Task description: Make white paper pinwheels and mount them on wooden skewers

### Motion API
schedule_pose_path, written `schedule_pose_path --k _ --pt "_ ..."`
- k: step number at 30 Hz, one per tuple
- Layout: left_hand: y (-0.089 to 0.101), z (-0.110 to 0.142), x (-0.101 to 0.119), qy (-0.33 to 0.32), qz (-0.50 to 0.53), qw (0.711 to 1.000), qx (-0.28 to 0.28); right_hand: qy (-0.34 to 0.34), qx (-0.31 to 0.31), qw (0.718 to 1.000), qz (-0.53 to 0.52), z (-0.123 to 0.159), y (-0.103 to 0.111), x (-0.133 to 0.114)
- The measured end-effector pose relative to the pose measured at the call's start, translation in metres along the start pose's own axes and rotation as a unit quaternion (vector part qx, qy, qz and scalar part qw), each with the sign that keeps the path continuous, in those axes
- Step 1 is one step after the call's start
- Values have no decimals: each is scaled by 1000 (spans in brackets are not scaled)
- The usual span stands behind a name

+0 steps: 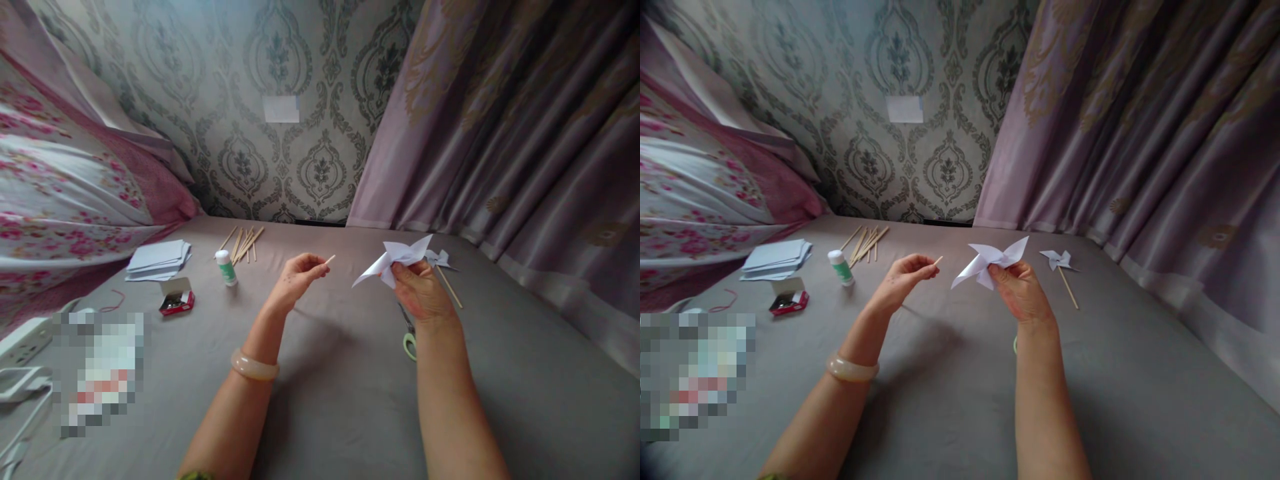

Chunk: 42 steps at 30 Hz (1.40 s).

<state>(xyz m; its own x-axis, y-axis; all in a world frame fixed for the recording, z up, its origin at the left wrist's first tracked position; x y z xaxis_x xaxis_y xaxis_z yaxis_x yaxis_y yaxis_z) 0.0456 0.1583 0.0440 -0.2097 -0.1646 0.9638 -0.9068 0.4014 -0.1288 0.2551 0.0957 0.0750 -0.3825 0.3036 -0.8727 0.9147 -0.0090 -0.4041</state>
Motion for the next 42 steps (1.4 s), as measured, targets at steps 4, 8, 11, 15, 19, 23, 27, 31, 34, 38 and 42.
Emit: schedule_pose_path --k 4,8,11,15,19,23,27,31,34,38,42 --pt "-13 5 19 19 156 988 1 1 -4 1000 1 -1 1 1" --pt "-21 8 24 39 220 975 -3 7 -23 1000 3 -3 1 2" --pt "-22 9 24 50 244 968 -1 18 -28 999 23 -4 0 2" --pt "-23 9 24 50 255 966 1 24 -28 997 68 -3 -1 2" --pt "-24 9 25 43 262 964 5 44 -67 981 177 4 -17 -7" --pt "-29 10 29 34 273 961 -8 121 -130 932 315 19 -48 -30" --pt "-33 12 34 30 277 960 -32 240 -160 856 428 36 -74 -54" --pt "-34 14 37 33 265 963 -48 330 -166 785 498 49 -88 -66" --pt "-33 15 39 28 247 967 -49 370 -153 750 526 54 -93 -72" --pt "-35 18 46 17 228 972 -56 392 -149 731 538 56 -96 -73" --pt "-37 21 54 11 209 976 -61 402 -133 734 532 56 -97 -74"
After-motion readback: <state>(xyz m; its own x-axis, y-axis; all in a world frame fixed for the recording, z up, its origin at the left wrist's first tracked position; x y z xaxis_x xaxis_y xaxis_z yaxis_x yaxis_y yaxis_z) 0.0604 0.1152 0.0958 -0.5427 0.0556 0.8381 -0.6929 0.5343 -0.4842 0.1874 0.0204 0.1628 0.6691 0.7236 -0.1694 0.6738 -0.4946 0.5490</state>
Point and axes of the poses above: each hand's wrist, its own z-axis away from the middle knuckle, its own y-axis out of the back of the hand, x = y × z, the point moved 6 cm from there along -z, towards the middle knuckle, and after that the axes turned 5 degrees about -x, right-handed, at the moved point
